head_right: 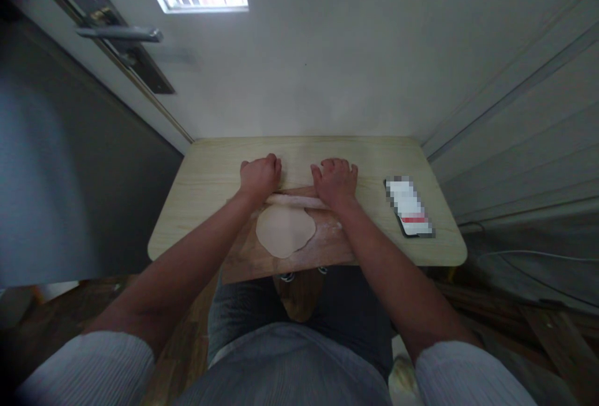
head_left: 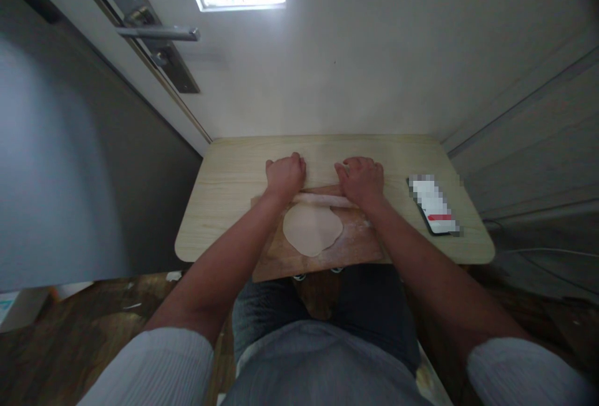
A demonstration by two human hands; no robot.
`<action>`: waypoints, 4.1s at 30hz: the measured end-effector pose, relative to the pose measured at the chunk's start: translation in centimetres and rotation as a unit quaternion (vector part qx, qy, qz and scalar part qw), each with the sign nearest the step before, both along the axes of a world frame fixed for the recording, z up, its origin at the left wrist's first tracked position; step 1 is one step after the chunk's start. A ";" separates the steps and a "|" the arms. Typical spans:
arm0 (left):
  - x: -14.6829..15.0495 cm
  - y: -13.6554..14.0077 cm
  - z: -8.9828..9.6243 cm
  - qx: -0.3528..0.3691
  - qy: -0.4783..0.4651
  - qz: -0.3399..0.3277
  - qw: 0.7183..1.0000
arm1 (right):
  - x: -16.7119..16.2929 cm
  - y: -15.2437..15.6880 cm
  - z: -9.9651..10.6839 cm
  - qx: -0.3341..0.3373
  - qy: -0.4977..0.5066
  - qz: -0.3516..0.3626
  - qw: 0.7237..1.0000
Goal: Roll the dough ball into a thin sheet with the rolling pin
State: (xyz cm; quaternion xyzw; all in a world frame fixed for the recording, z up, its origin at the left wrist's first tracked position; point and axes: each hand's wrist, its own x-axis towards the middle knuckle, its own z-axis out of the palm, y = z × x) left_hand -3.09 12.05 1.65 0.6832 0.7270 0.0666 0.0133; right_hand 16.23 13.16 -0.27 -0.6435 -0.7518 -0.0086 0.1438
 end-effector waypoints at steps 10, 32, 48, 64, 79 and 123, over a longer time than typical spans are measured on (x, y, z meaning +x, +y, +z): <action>-0.1 -1.5 0.2 -0.008 0.004 -0.016 1.000 | 0.0 -1.7 0.1 0.007 0.005 -0.003 1.000; 0.1 -12.7 -0.2 0.046 -0.021 -0.061 0.997 | 0.3 -12.9 -0.6 0.030 -0.028 0.007 0.999; 0.2 -9.6 0.0 0.013 -0.042 -0.032 0.999 | -0.2 -9.4 0.1 -0.017 -0.027 -0.001 0.999; -0.5 -4.3 -0.3 -0.002 -0.051 -0.034 0.998 | -0.6 -3.5 0.1 -0.033 -0.004 -0.007 0.999; -0.4 -1.6 0.4 0.041 -0.022 0.000 0.999 | -1.0 -0.5 0.2 0.022 0.014 -0.014 1.000; -0.3 -1.0 0.3 0.037 -0.001 -0.031 0.999 | -1.0 0.2 0.2 0.040 0.029 0.005 0.999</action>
